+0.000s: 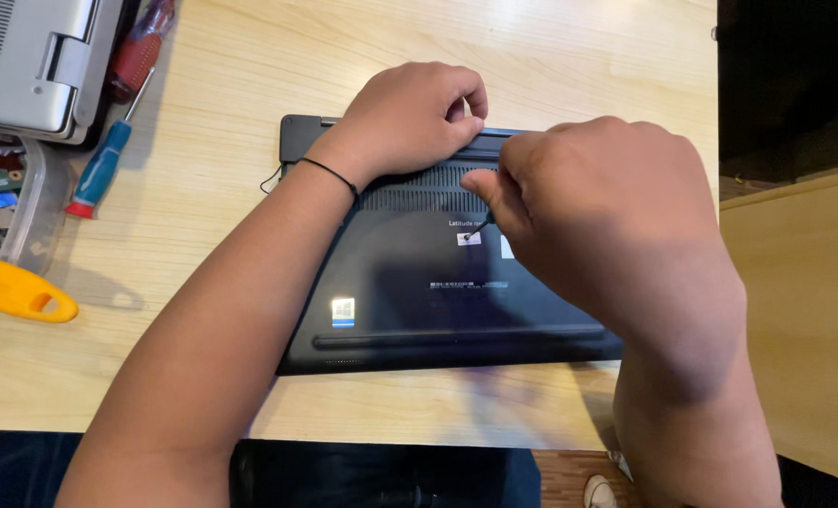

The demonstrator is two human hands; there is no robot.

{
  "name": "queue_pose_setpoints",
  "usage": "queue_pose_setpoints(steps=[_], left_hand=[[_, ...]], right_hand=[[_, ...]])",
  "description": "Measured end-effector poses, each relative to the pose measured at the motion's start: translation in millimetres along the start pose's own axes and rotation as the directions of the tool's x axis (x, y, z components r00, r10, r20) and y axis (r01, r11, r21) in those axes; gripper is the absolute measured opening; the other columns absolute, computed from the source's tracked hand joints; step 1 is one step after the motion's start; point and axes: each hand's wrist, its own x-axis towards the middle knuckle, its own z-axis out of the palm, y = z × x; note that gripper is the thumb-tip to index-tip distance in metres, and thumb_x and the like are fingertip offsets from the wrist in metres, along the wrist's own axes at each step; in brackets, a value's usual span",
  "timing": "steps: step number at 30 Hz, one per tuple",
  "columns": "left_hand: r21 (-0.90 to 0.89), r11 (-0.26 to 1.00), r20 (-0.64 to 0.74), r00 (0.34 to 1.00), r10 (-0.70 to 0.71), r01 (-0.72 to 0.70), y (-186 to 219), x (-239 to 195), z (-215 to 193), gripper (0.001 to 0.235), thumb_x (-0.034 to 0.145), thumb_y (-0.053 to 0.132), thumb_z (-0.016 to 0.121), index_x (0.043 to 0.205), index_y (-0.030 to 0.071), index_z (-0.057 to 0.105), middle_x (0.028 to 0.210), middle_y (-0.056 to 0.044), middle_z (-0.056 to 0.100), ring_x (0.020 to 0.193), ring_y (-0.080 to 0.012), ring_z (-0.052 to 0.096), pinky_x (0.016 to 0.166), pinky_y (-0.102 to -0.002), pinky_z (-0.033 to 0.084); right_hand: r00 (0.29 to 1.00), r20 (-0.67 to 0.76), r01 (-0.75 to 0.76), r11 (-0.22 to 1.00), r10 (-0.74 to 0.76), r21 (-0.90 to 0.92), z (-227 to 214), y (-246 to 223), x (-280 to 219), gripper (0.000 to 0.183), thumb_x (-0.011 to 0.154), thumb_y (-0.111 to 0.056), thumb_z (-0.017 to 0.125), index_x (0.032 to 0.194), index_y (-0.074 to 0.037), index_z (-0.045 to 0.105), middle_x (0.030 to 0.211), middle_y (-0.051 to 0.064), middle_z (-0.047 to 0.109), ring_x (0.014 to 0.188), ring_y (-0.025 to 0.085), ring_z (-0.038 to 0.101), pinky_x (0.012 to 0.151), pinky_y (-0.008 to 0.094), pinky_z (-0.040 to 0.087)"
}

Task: The person uses a screwdriver to remove screws from the bottom cover of a laptop. They then lift the cover off to reveal the internal components.

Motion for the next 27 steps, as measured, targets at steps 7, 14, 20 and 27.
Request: queue_pose_setpoints(steps=[7,14,20,27], left_hand=[[-0.218,0.846,-0.258,0.865,0.431,-0.487,20,-33,-15,0.013,0.087,0.001,0.054,0.093,0.01,0.061,0.087,-0.004,0.057,0.079,-0.0165,0.054,0.067,-0.029,0.044],[-0.697,0.677,-0.036,0.954,0.297,-0.237,25,-72,-16,0.018,0.092,0.017,0.056,0.104,0.006,0.063,0.1,0.0,0.066,0.095,-0.008,0.058,0.087,-0.024,0.048],[-0.638,0.731,0.078,0.924,0.374,-0.242,24,-71,-1,0.011,0.091,0.021,0.055,0.084,0.013,0.059,0.084,0.007,0.057,0.081,-0.0054,0.05,0.075,-0.021,0.041],[-0.768,0.576,-0.054,0.924,0.379,-0.281,19,-66,9,0.003,0.089,0.007,0.063,0.092,0.007,0.063,0.088,0.004,0.062,0.086,-0.0049,0.055,0.077,-0.022,0.049]], right_hand=[[0.97,0.045,0.227,0.957,-0.239,0.179,-24,-5,-4,0.031,0.071,0.005,0.05,0.097,-0.011,0.056,0.072,0.006,0.055,0.057,0.035,0.052,0.034,0.048,0.034],[0.956,0.099,0.216,0.892,-0.275,0.397,-34,-6,0,0.033,0.08,-0.023,0.063,0.109,-0.012,0.051,0.104,0.008,0.056,0.09,0.034,0.055,0.059,0.05,0.045],[0.963,0.193,0.145,0.964,-0.189,0.223,-30,-5,0,0.012,0.09,-0.024,0.051,0.097,-0.014,0.051,0.086,0.008,0.06,0.074,0.037,0.058,0.048,0.05,0.04],[0.949,0.056,0.27,0.893,-0.31,0.361,-28,2,-2,0.018,0.087,-0.018,0.057,0.101,-0.008,0.053,0.097,0.011,0.052,0.083,0.033,0.054,0.057,0.046,0.043]])
